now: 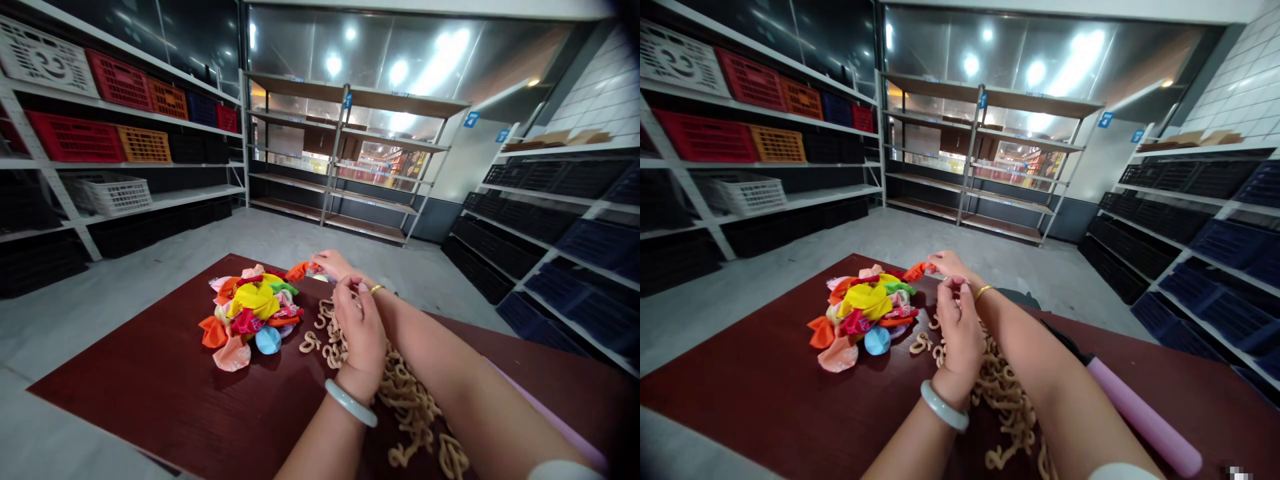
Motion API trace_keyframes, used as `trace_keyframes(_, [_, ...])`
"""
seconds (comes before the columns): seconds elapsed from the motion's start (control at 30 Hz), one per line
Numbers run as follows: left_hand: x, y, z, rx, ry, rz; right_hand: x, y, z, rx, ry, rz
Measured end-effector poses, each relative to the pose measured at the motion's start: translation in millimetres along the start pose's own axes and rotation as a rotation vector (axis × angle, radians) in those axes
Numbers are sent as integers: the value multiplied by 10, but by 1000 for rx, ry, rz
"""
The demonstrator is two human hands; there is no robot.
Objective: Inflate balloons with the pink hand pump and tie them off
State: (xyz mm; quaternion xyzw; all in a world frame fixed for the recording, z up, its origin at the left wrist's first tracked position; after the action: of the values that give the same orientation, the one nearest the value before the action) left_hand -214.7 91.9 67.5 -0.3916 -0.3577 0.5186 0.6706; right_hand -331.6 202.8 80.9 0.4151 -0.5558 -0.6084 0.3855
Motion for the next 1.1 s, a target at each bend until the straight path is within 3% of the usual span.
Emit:
trace_keyframes(0.13, [146,142,-30,-256,91,-261,-314,242,-227,-71,-57,-144])
trace_keyframes(0.23, [276,225,-60,-597,260,-544,-530,423,-581,-137,-66,-270])
trace_keyframes(0.3, [328,222,-76,-738,373,-714,-625,497,-855,-179,-96,-348])
trace_keyframes(0.37, [348,179,-90,-766,446,-869,-685,519,-1138,-245,-135,-514])
trace_keyframes(0.5, [370,78,-175,-826,478,-1029,-745,416,-1645,-378,-211,-891])
trace_keyframes(0.67, [434,5,-371,-959,575,-1027,-736,167,-2080,-479,-306,-888])
trace_keyframes(0.83, [414,-14,-381,-960,655,-934,-777,28,-2543,-584,-243,-976])
trace_keyframes(0.9, [364,-11,-273,-904,606,-898,-956,-15,-2811,-507,-311,-1038])
trace_keyframes(0.93, [335,-9,-202,-861,566,-888,-1090,-51,-2959,-408,-419,-1062])
trace_keyframes(1.03, [251,-12,9,-693,403,-849,-1551,-261,-3391,25,-664,-1122])
trace_keyframes(1.1, [214,-25,97,-602,338,-817,-1797,-456,-3598,273,-663,-1126])
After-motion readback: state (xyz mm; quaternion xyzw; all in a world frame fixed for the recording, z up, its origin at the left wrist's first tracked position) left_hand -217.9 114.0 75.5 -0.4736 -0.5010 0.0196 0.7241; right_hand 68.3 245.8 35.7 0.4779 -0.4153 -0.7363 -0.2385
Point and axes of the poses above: each hand's wrist, its own z-axis towards the middle knuckle, its own x-axis out of the palm, y = z × x, the point moved 1 cm from there along z, towards the middle knuckle, and after that the axes turned 14 degrees about z, right-handed, at the moved point
